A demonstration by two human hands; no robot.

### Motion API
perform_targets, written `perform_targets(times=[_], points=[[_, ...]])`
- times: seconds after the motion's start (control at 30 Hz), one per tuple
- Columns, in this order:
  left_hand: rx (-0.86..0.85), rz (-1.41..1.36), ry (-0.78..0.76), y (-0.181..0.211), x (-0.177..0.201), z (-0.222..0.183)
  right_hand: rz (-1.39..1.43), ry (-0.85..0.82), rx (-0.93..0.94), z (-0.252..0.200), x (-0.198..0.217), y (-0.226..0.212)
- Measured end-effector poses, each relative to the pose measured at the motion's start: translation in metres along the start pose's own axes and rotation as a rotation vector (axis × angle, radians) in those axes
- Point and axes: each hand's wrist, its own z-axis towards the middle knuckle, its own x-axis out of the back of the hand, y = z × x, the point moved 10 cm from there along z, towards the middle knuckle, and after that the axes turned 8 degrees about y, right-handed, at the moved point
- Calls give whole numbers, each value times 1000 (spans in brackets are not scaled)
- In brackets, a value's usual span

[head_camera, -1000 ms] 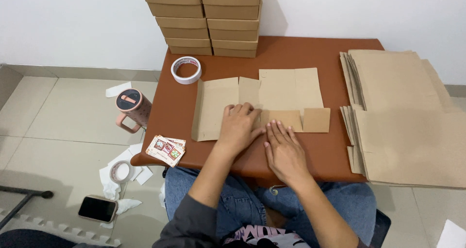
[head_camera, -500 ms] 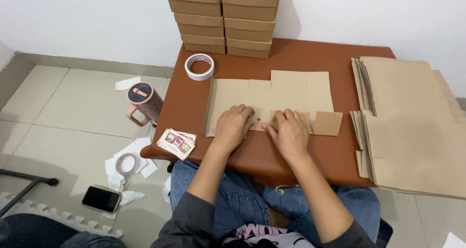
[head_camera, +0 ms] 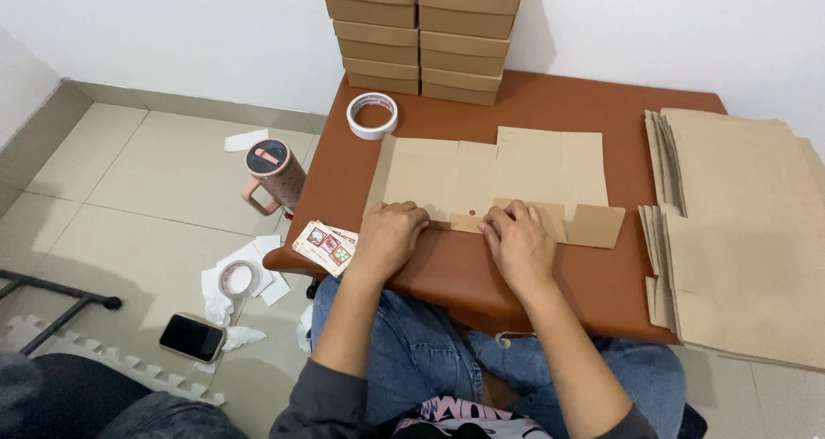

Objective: Assembling cardboard boxes by folding flat sheets, applying adhesive labels, and stacking them.

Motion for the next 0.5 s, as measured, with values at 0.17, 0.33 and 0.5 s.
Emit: perform_targets(times=[0.17,0.33,0.5], points=[[74,92,69,2,-32,-5,-28,-29,-22,-1,-6,4],[151,-3,6,9,-45,-11,-48,-16,-3,-2,-9,3],[374,25,-319,-16,-64,-13,-53,-10,7,-4,-13,8]])
